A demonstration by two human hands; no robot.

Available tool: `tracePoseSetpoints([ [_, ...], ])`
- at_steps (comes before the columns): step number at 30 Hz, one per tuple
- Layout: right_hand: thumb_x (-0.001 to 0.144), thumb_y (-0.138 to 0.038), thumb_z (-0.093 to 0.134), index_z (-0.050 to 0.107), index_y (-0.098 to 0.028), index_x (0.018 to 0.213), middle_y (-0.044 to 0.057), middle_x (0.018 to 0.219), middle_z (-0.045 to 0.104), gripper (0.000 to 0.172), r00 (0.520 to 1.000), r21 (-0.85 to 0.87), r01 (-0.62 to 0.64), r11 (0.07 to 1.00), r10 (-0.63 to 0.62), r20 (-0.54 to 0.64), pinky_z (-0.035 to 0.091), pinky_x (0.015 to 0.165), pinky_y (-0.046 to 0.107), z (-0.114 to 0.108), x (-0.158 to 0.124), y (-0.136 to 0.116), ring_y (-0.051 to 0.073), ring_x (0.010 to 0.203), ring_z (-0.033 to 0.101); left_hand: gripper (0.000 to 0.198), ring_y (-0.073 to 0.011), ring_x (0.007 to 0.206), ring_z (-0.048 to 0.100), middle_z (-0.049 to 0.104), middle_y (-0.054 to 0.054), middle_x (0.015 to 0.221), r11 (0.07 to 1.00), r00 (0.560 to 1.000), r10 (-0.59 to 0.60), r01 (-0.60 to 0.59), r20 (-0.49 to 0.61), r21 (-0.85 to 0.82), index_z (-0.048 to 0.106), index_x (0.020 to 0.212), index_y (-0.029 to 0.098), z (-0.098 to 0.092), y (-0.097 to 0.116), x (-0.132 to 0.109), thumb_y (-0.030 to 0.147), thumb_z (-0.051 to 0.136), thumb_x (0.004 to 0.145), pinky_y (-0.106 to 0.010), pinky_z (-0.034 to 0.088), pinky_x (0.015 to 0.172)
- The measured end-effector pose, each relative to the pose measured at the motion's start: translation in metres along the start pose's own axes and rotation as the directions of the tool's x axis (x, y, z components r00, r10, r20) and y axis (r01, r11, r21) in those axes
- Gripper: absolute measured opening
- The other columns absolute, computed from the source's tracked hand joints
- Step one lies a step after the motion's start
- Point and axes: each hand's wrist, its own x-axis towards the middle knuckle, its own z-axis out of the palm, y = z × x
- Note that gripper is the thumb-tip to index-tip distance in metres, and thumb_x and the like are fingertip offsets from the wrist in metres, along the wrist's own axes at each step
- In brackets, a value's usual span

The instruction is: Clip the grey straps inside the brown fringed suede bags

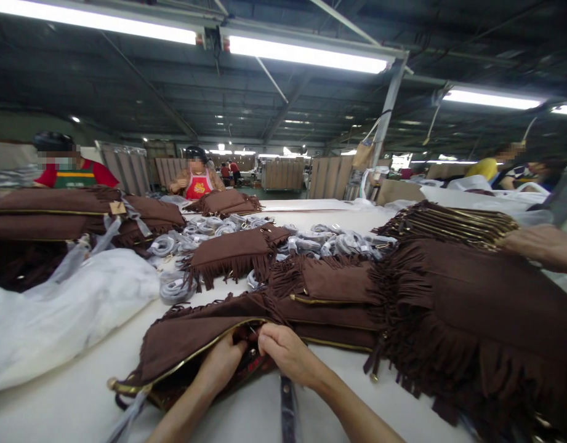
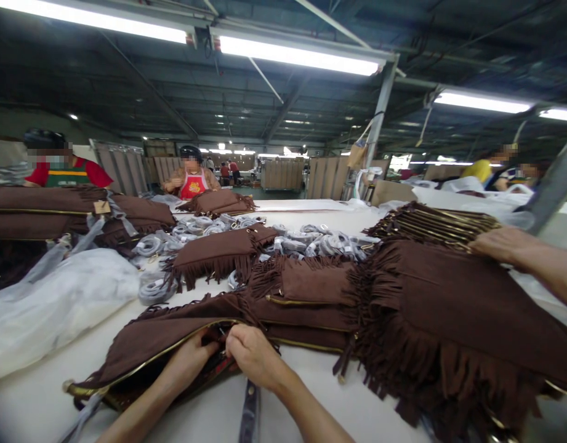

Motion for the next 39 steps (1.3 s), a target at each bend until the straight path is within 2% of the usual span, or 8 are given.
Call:
tracePoseSetpoints([
  [6, 0.079, -0.012, 0.041, 0.042, -0.02, 0.06, -0.005, 0.062, 0.045, 0.021, 0.996, -0.13, 0.056, 0.99, -0.064, -0.054, 0.029, 0.058, 0.023, 0.0, -0.005, -0.005, 0.011, 0.062, 0.043, 0.041, -0.0289, 0.102, 0.064, 0.075, -0.007, 0.104, 0.998, 0.993, 0.042, -0.038, 0.107, -0.04, 0.071, 0.097, 0.014, -0.003, 0.011, -0.003, 0.016, 0.046, 0.064, -0.037, 0.044, 0.099],
  [12, 0.078, -0.007, 0.043, 0.047, -0.019, 0.061, -0.001, 0.068, 0.052, 0.021, 0.973, -0.337, 0.173, 0.926, -0.214, -0.087, 0.034, 0.064, 0.023, -0.004, -0.009, -0.011, 0.013, 0.067, 0.049, 0.038, -0.0295, 0.109, 0.062, 0.075, -0.008, 0.106, 0.996, 0.996, 0.086, -0.085, 0.035, -0.035, 0.072, 0.099, 0.014, 0.001, 0.006, -0.002, 0.022, 0.046, 0.072, -0.038, 0.04, 0.104],
  [17, 0.08, -0.009, 0.05, 0.055, -0.018, 0.06, 0.001, 0.07, 0.057, 0.023, 0.99, -0.579, 0.062, 0.813, -0.123, -0.067, 0.033, 0.059, 0.025, -0.009, -0.012, -0.011, 0.014, 0.066, 0.054, 0.032, -0.0287, 0.101, 0.064, 0.075, -0.007, 0.1, 0.999, 0.999, 0.02, -0.018, 0.041, -0.04, 0.072, 0.093, 0.016, 0.003, 0.0, -0.001, 0.022, 0.049, 0.072, -0.038, 0.042, 0.1],
  [22, 0.086, -0.017, 0.051, 0.068, -0.018, 0.073, 0.006, 0.086, 0.065, 0.021, 0.997, -0.756, 0.037, 0.653, -0.071, -0.012, 0.031, 0.053, 0.026, -0.001, -0.011, -0.012, 0.015, 0.064, 0.06, 0.031, -0.0284, 0.1, 0.065, 0.075, -0.007, 0.099, 0.998, 0.999, -0.009, 0.011, 0.05, -0.054, 0.071, 0.094, 0.015, 0.001, 0.004, -0.003, 0.021, 0.051, 0.071, -0.038, 0.043, 0.1],
  [29, 0.087, -0.017, 0.052, 0.072, -0.016, 0.083, 0.009, 0.087, 0.067, 0.02, 1.0, -0.815, 0.011, 0.579, 0.002, 0.015, 0.034, 0.05, 0.028, 0.006, -0.004, -0.019, 0.02, 0.066, 0.066, 0.031, -0.0272, 0.099, 0.064, 0.075, -0.007, 0.1, 0.996, 0.998, -0.012, 0.018, 0.068, -0.088, 0.07, 0.096, 0.015, 0.001, 0.009, -0.006, 0.02, 0.05, 0.073, -0.035, 0.044, 0.097],
  [32, 0.087, -0.017, 0.052, 0.072, -0.016, 0.084, 0.01, 0.087, 0.067, 0.02, 1.0, -0.816, 0.016, 0.578, -0.001, 0.018, 0.035, 0.051, 0.027, 0.008, 0.0, -0.02, 0.02, 0.069, 0.066, 0.029, -0.0256, 0.098, 0.064, 0.074, -0.006, 0.097, 0.997, 0.995, 0.006, 0.002, 0.103, -0.081, 0.069, 0.092, 0.015, 0.0, 0.009, -0.004, 0.019, 0.047, 0.074, -0.034, 0.044, 0.097],
  [36, 0.088, -0.016, 0.051, 0.07, -0.017, 0.082, 0.009, 0.089, 0.067, 0.02, 1.0, -0.816, 0.023, 0.577, -0.008, 0.023, 0.036, 0.053, 0.026, 0.012, 0.0, -0.017, 0.019, 0.068, 0.066, 0.022, -0.0239, 0.097, 0.063, 0.073, -0.005, 0.094, 1.0, 0.997, 0.015, -0.015, 0.078, 0.001, 0.066, 0.084, 0.018, -0.001, 0.008, -0.006, 0.019, 0.045, 0.079, -0.032, 0.043, 0.096],
  [39, 0.088, -0.013, 0.05, 0.067, -0.018, 0.078, 0.008, 0.089, 0.066, 0.02, 0.999, -0.779, 0.019, 0.627, -0.035, -0.003, 0.039, 0.055, 0.025, 0.014, -0.003, -0.007, 0.018, 0.067, 0.065, 0.021, -0.0236, 0.096, 0.063, 0.071, -0.007, 0.095, 0.995, 0.998, 0.042, -0.047, 0.053, 0.093, 0.063, 0.086, 0.018, -0.004, 0.014, -0.015, 0.019, 0.043, 0.083, -0.032, 0.044, 0.094],
])
